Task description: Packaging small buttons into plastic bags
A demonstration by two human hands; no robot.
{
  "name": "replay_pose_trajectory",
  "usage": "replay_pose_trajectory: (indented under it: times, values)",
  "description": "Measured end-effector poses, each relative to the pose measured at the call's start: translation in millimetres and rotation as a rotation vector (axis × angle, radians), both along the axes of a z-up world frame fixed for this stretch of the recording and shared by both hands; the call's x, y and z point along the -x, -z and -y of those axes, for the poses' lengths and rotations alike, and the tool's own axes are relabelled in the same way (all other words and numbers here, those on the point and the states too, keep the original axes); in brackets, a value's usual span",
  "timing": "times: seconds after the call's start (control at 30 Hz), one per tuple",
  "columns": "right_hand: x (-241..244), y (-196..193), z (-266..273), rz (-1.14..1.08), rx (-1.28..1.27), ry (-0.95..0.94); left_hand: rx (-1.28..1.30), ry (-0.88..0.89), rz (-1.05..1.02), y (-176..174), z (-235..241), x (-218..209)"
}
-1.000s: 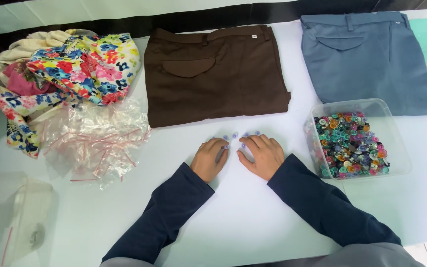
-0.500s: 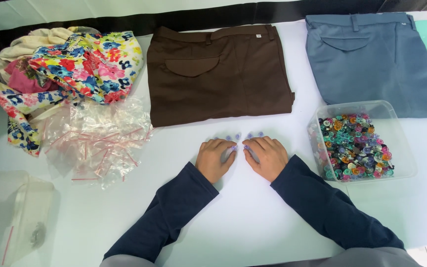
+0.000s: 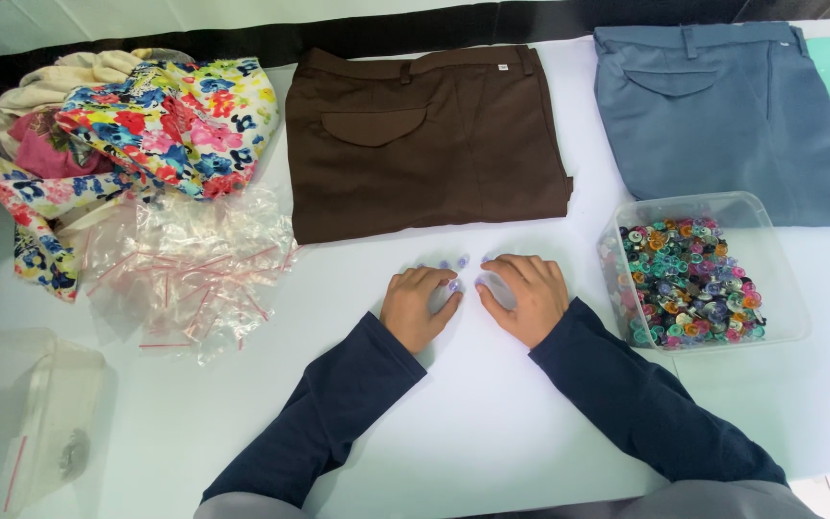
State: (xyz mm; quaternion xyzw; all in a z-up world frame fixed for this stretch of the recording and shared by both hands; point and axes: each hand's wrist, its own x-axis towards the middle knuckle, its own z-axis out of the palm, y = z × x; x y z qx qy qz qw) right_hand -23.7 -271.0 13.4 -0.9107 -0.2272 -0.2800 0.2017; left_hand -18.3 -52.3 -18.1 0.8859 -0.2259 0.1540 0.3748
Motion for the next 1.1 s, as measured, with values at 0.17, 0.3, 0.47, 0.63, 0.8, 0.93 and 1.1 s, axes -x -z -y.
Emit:
replay_pose_trajectory:
  times: [0.17,0.3,0.47,0.63,0.8,0.93,1.1]
  values:
    - [-8.8,6.5,22.5,-0.067,-0.096,0.077,-0.001,-0.069,0.063,-16.0,-9.9,2.4]
    - [-14.8,16.5,32.7,-0.234,-0.165,0.124,-0.075,-0.204,0.107,-19.3,-27.5,-5.8]
    - [-15.1,18.3,34.5,-0.296,-0.088,0.137,-0.106,-0.241,0.017,-7.1,-33.4,-12.2]
    - [-15.4,19.2,34.4,-0.297,-0.064,0.174,-0.201,-0.270,-0.031,3.1,-34.7,-15.3]
    - [-15.9,19.2,36.9,-0.361,-0.041,0.174,-0.196,-0.248,-0.063,-6.0,-34.7,-12.9]
    - [-15.0,15.2,33.3,-0.377,-0.070,0.196,-0.197,-0.266,-0.067,-5.0,-33.8,-13.6]
    - [-15.8,13.2,30.5,-0.345,-0.086,0.145,-0.153,-0.227,-0.042,-21.6,-30.0,-9.4]
